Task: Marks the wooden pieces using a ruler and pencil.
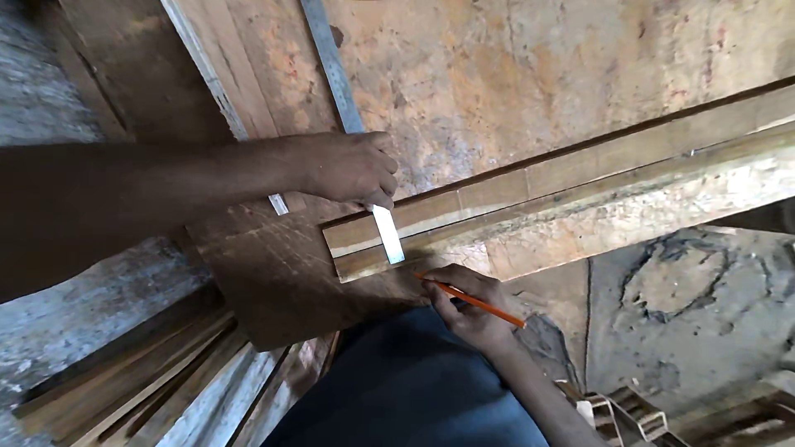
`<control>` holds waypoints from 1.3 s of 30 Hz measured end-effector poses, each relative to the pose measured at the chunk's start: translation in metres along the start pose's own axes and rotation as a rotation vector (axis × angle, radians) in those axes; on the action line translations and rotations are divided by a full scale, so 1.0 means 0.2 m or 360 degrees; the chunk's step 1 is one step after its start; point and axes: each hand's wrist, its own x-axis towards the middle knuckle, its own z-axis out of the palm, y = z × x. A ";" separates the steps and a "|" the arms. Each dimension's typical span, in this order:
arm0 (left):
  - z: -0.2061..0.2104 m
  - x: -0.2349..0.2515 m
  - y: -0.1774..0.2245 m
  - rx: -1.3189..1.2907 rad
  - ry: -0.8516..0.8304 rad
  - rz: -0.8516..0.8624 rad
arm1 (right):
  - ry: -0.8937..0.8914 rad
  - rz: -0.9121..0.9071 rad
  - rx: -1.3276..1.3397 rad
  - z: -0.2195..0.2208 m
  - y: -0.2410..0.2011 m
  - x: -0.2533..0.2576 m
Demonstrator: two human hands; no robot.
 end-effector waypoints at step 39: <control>-0.01 0.00 0.02 -0.0012 0.0024 -0.0023 | -0.0165 -0.0171 0.0220 0.06 0.11 0.08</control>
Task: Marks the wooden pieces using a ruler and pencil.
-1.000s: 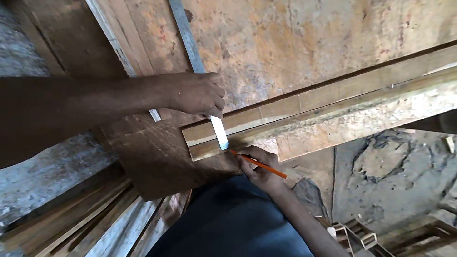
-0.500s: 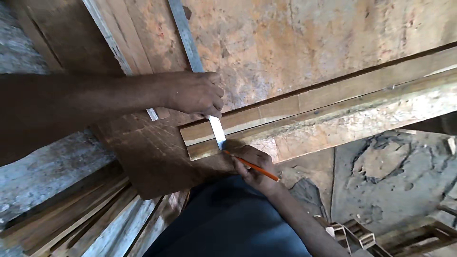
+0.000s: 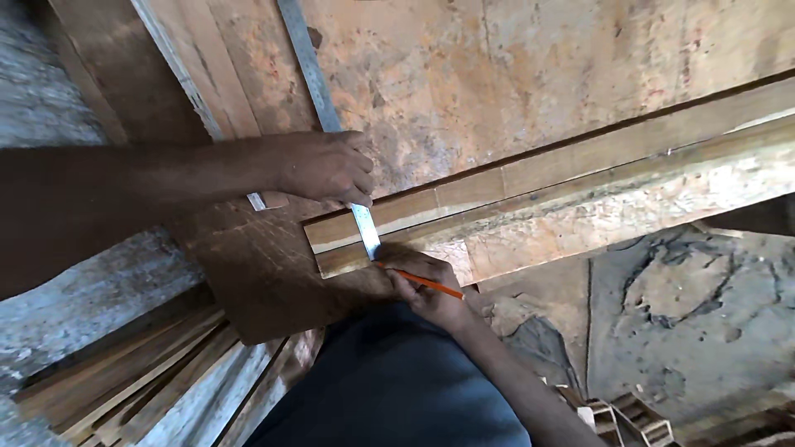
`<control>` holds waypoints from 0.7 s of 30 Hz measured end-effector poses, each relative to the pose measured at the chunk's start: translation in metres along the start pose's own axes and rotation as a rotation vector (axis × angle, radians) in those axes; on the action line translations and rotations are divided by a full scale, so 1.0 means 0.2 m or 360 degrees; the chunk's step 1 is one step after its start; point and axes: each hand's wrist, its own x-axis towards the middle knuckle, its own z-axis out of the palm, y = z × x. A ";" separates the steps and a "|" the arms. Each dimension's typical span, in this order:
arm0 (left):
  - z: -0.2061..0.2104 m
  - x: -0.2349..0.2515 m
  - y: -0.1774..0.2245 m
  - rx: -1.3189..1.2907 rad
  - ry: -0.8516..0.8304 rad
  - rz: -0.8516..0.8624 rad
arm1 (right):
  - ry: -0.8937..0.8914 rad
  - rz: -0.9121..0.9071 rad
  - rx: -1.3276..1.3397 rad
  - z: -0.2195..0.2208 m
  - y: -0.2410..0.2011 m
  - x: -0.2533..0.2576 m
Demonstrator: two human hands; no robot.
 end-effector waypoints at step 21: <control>-1.05 0.57 0.21 0.0568 0.1530 -0.0539 | 0.0925 0.0071 0.0137 -1.18 -0.09 -0.47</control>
